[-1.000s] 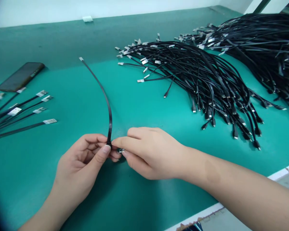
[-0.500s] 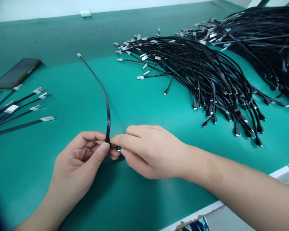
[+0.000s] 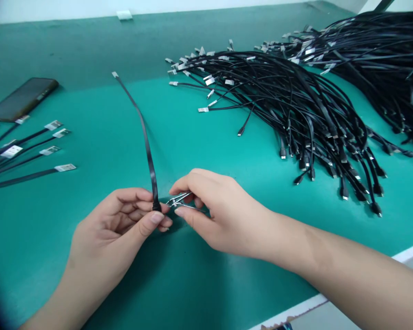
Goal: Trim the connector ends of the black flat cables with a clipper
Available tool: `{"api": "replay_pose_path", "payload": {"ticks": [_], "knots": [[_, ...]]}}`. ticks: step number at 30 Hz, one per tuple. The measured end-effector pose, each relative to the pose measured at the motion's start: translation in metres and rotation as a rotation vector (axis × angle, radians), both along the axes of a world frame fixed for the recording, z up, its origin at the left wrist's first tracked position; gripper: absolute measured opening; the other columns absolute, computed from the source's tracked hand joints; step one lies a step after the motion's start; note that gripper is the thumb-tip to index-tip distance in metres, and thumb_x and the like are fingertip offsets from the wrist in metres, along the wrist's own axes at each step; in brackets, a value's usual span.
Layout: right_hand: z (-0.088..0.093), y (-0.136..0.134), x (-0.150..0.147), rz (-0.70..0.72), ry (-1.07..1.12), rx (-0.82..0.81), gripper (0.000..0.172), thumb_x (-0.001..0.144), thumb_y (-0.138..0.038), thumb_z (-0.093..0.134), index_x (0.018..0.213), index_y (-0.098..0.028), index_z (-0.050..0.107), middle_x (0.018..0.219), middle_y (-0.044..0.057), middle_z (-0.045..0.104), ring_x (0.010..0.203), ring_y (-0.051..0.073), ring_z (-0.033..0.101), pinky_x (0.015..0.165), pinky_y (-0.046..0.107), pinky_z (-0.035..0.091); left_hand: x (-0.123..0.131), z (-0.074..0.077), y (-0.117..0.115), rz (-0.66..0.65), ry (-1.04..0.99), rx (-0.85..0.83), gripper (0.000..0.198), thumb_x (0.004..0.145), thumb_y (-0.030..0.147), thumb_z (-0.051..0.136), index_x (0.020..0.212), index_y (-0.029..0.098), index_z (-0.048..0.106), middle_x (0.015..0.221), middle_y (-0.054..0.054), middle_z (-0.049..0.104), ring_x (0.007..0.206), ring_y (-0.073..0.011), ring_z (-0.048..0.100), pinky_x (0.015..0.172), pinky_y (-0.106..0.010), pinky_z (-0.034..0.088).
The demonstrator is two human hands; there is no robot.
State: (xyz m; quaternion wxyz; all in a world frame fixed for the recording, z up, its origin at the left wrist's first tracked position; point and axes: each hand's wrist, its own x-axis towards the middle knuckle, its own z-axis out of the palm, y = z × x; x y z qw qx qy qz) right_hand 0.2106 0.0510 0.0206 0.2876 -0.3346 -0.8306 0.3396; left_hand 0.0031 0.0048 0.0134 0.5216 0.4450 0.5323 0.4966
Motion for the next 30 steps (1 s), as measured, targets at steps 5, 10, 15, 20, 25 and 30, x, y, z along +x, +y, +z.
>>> {"api": "replay_pose_path", "payload": {"ticks": [5, 10, 15, 20, 25, 30], "knots": [[0.004, 0.000, 0.000, -0.102, -0.047, -0.140, 0.013, 0.109, -0.025, 0.052, 0.110, -0.020, 0.063, 0.096, 0.000, 0.070, 0.081, 0.012, 0.062, 0.071, 0.025, 0.047, -0.001, -0.003, -0.001, 0.010, 0.078, 0.005, 0.025, 0.077, 0.013, 0.085, 0.095, 0.025, 0.073, 0.075, 0.008, 0.078, 0.066, -0.0059, 0.075, 0.064, -0.009, 0.061], [0.009, -0.003, -0.001, -0.203, 0.066, -0.541, 0.041, 0.112, -0.053, 0.039, 0.093, -0.022, 0.057, 0.068, -0.005, 0.053, 0.058, 0.010, 0.046, 0.054, 0.025, 0.038, 0.000, -0.003, -0.001, 0.030, 0.152, 0.009, 0.026, 0.074, 0.012, 0.087, 0.092, 0.025, 0.074, 0.070, 0.010, 0.071, 0.062, -0.0040, 0.066, 0.061, -0.006, 0.056], [0.016, 0.003, -0.004, -0.198, 0.266, -1.039, 0.040, 0.109, -0.049, 0.046, 0.086, -0.018, 0.057, 0.069, -0.004, 0.049, 0.052, 0.007, 0.034, 0.045, 0.022, 0.023, -0.003, -0.003, -0.003, 0.019, 0.202, 0.020, 0.022, 0.076, 0.015, 0.087, 0.087, 0.024, 0.070, 0.071, 0.008, 0.069, 0.064, -0.0060, 0.065, 0.061, -0.009, 0.055], [0.016, 0.008, -0.006, -0.104, 0.363, -1.218, 0.010, 0.097, -0.024, 0.054, 0.093, -0.018, 0.060, 0.075, -0.001, 0.053, 0.050, 0.008, 0.031, 0.044, 0.023, 0.023, -0.006, -0.005, -0.004, -0.011, 0.214, 0.071, 0.021, 0.079, 0.019, 0.087, 0.081, 0.024, 0.066, 0.069, 0.007, 0.067, 0.062, -0.0068, 0.063, 0.058, -0.010, 0.052], [0.007, -0.002, -0.011, -0.168, 0.252, -0.866, 0.015, 0.091, -0.017, 0.063, 0.106, -0.020, 0.060, 0.077, -0.002, 0.057, 0.058, 0.010, 0.044, 0.047, 0.021, 0.036, -0.003, -0.002, -0.001, -0.006, 0.201, 0.036, 0.024, 0.078, 0.018, 0.087, 0.078, 0.024, 0.064, 0.066, 0.008, 0.064, 0.059, -0.0064, 0.060, 0.054, -0.010, 0.050], [0.007, -0.011, -0.010, -0.144, 0.148, -0.566, 0.015, 0.090, -0.015, 0.063, 0.104, -0.019, 0.066, 0.064, -0.006, 0.055, 0.052, 0.010, 0.048, 0.045, 0.022, 0.038, -0.002, -0.002, -0.001, -0.002, 0.201, 0.035, 0.023, 0.078, 0.018, 0.087, 0.080, 0.025, 0.065, 0.067, 0.009, 0.064, 0.059, -0.0058, 0.059, 0.054, -0.009, 0.049]]}}
